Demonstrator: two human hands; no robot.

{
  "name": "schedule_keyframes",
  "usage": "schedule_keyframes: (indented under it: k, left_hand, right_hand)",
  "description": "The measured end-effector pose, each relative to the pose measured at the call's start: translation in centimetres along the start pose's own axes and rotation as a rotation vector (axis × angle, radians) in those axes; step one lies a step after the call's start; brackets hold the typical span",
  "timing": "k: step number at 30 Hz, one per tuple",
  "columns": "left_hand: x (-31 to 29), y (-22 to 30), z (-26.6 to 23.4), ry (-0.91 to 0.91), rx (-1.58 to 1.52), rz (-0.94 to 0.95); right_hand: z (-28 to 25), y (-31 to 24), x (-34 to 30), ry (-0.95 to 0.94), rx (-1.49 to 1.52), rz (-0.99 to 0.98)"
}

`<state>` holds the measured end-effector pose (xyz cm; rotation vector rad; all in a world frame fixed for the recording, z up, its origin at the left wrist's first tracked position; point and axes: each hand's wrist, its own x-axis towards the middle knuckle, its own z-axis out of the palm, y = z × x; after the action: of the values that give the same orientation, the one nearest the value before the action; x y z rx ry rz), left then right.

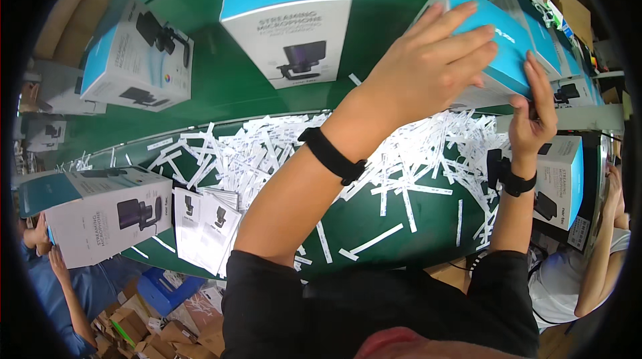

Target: Packaging streaming microphone boxes and inserting documentation at an assembly line.

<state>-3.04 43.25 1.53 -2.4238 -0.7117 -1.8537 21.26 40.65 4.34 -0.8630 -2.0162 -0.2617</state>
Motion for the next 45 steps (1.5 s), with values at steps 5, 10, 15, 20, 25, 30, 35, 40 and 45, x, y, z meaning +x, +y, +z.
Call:
schedule_keyframes:
  k: [5, 10, 15, 20, 25, 30, 35, 40, 45]
  left_hand:
    - [0.8, 1.8, 1.5, 0.060, -0.061, -0.094]
    - [-0.4, 1.9, 2.3, 0.117, 0.059, -0.108]
    - [0.2, 2.1, 2.3, 0.080, 0.098, -0.068]
    - [0.1, 2.2, 2.6, -0.030, 0.298, 0.005]
    - [1.2, 3.0, 4.4, 0.054, 0.292, 0.022]
    - [1.6, 1.9, 4.1, 0.069, 0.268, 0.003]
    - [2.3, 8.7, 0.7, -0.364, 0.311, -0.277]
    - [-2.9, 19.6, -10.5, -0.101, 0.394, -0.073]
    - [-8.8, 25.2, -34.3, 0.276, 1.131, -0.165]
  right_hand:
    - [-0.5, -1.4, -0.4, -0.012, 0.052, 0.145]
    - [1.5, -1.7, -0.1, 0.102, 0.057, 0.079]
    - [2.0, -1.6, 0.1, 0.244, 0.192, 0.110]
    - [-0.2, -0.3, 0.0, 0.071, 0.113, 0.018]
    - [0.0, 0.4, 0.0, 0.192, 0.104, 0.036]
    - [2.1, 1.1, -0.3, 0.241, 0.216, 0.237]
    - [-0.1, 6.2, -2.8, 0.010, 0.388, 0.554]
    - [-5.8, 4.5, -0.9, 0.001, -0.380, 0.147]
    - [-4.1, -4.6, -2.6, 0.021, -0.159, 0.571]
